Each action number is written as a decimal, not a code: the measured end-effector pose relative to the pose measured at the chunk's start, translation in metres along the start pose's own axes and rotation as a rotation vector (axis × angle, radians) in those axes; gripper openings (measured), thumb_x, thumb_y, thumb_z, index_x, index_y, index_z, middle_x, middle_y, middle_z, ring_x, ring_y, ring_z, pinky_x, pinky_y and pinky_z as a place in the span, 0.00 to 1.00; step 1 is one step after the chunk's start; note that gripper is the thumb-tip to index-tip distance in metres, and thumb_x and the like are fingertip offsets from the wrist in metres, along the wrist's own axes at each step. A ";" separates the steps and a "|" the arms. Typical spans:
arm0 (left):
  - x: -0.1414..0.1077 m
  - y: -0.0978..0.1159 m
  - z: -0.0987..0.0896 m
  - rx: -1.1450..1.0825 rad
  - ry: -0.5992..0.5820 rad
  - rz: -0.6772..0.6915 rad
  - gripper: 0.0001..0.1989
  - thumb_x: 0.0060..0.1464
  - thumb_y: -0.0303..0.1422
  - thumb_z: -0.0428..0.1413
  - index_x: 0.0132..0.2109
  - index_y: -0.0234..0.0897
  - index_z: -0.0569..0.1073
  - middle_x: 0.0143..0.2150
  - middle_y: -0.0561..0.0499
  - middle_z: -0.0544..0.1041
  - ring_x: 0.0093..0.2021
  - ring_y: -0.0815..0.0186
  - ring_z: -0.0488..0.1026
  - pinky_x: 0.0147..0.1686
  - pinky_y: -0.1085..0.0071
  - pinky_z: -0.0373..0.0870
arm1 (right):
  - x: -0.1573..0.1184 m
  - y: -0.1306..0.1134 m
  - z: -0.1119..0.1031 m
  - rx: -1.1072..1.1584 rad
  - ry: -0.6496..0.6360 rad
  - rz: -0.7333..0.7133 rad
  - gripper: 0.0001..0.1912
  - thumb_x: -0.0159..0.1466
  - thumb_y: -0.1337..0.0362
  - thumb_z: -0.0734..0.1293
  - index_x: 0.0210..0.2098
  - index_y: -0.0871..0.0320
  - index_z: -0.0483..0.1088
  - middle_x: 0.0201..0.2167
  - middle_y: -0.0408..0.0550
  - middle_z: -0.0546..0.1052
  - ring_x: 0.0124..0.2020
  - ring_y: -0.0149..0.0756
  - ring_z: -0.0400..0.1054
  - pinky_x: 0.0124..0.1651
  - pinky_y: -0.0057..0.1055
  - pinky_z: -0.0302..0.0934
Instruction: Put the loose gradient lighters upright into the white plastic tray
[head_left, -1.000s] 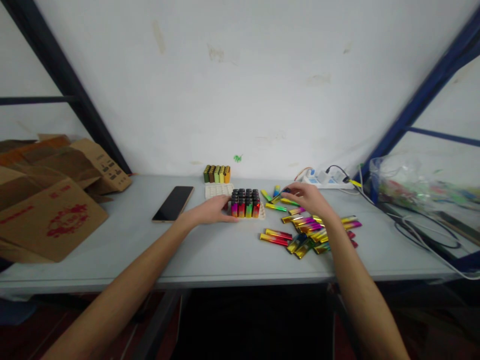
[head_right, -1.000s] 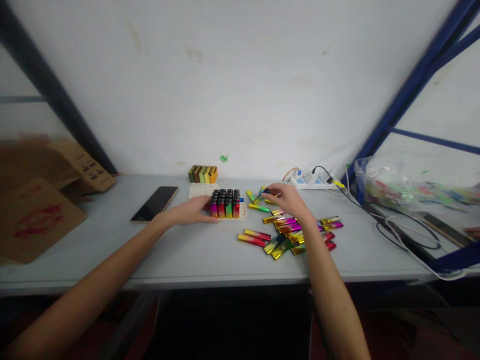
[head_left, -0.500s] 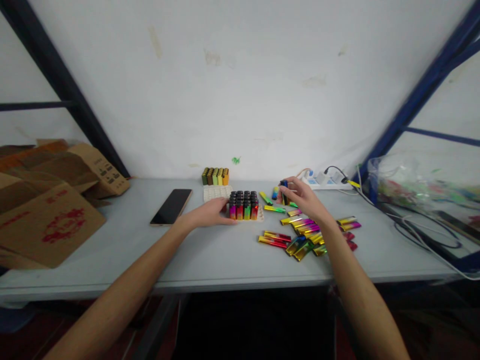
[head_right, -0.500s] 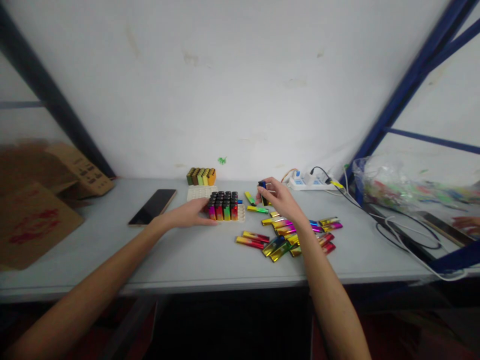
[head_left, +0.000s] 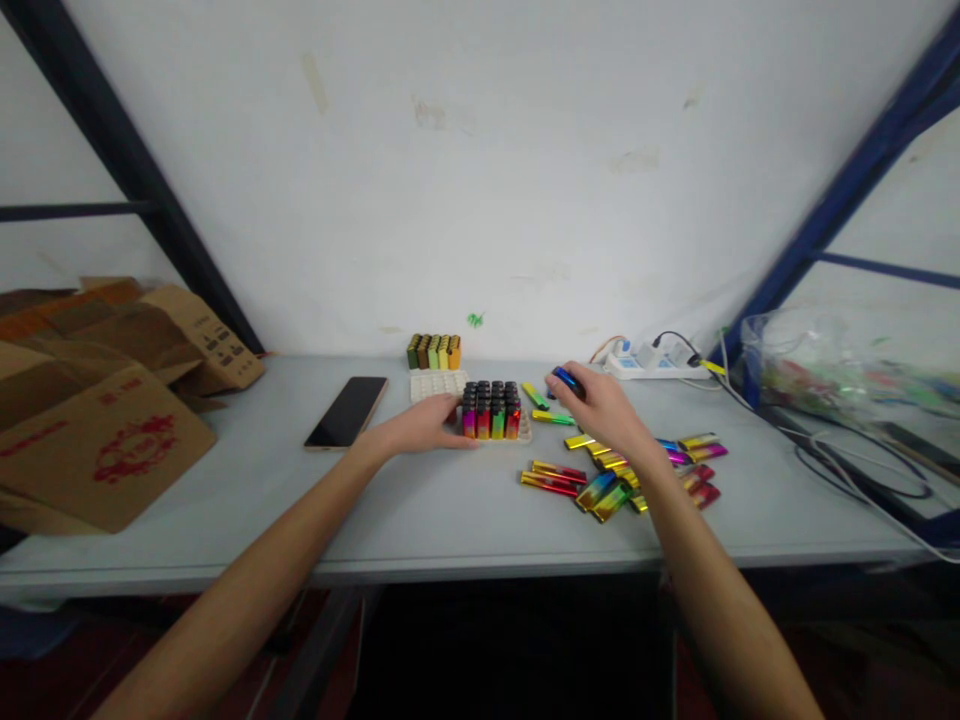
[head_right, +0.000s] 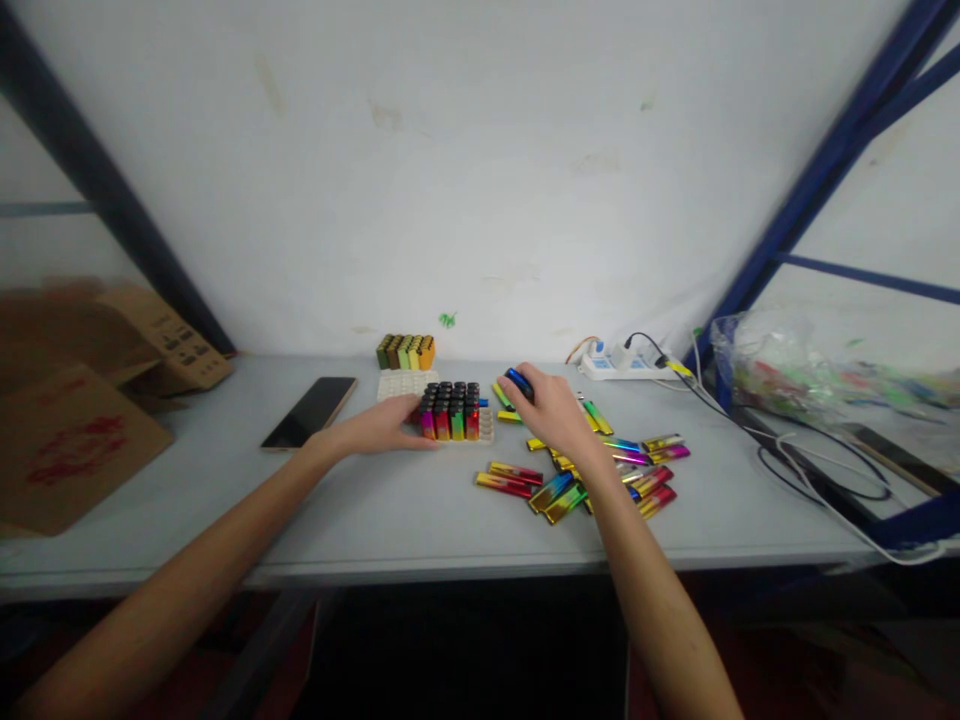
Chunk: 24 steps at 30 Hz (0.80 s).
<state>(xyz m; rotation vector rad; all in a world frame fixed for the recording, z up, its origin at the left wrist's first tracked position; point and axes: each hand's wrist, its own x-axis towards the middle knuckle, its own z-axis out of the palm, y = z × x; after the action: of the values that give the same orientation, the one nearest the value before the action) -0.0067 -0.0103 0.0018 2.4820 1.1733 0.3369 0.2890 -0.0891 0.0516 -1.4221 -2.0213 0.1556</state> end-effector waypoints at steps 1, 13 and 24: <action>0.000 0.000 0.000 -0.001 -0.001 -0.001 0.34 0.47 0.59 0.63 0.49 0.35 0.74 0.46 0.41 0.80 0.43 0.50 0.76 0.42 0.62 0.70 | 0.001 -0.001 0.003 -0.038 0.030 0.019 0.24 0.73 0.45 0.58 0.31 0.56 0.69 0.24 0.45 0.74 0.26 0.35 0.64 0.32 0.31 0.52; 0.000 -0.003 -0.003 -0.012 -0.034 0.000 0.33 0.48 0.58 0.62 0.49 0.34 0.74 0.47 0.40 0.79 0.44 0.51 0.75 0.42 0.64 0.70 | 0.005 0.012 0.027 -0.268 0.043 0.167 0.19 0.69 0.56 0.61 0.25 0.57 0.72 0.22 0.49 0.75 0.23 0.35 0.61 0.30 0.33 0.44; 0.004 -0.019 -0.011 -0.168 -0.138 0.010 0.30 0.46 0.53 0.64 0.48 0.35 0.74 0.48 0.44 0.80 0.45 0.53 0.75 0.43 0.66 0.70 | 0.006 0.013 0.027 -0.190 0.031 0.154 0.21 0.73 0.50 0.59 0.32 0.56 0.71 0.26 0.50 0.77 0.27 0.40 0.69 0.31 0.32 0.50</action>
<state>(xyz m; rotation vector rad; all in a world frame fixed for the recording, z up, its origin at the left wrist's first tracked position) -0.0213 0.0069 0.0033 2.3268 1.0331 0.2511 0.2831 -0.0711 0.0273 -1.6887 -1.9419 0.0069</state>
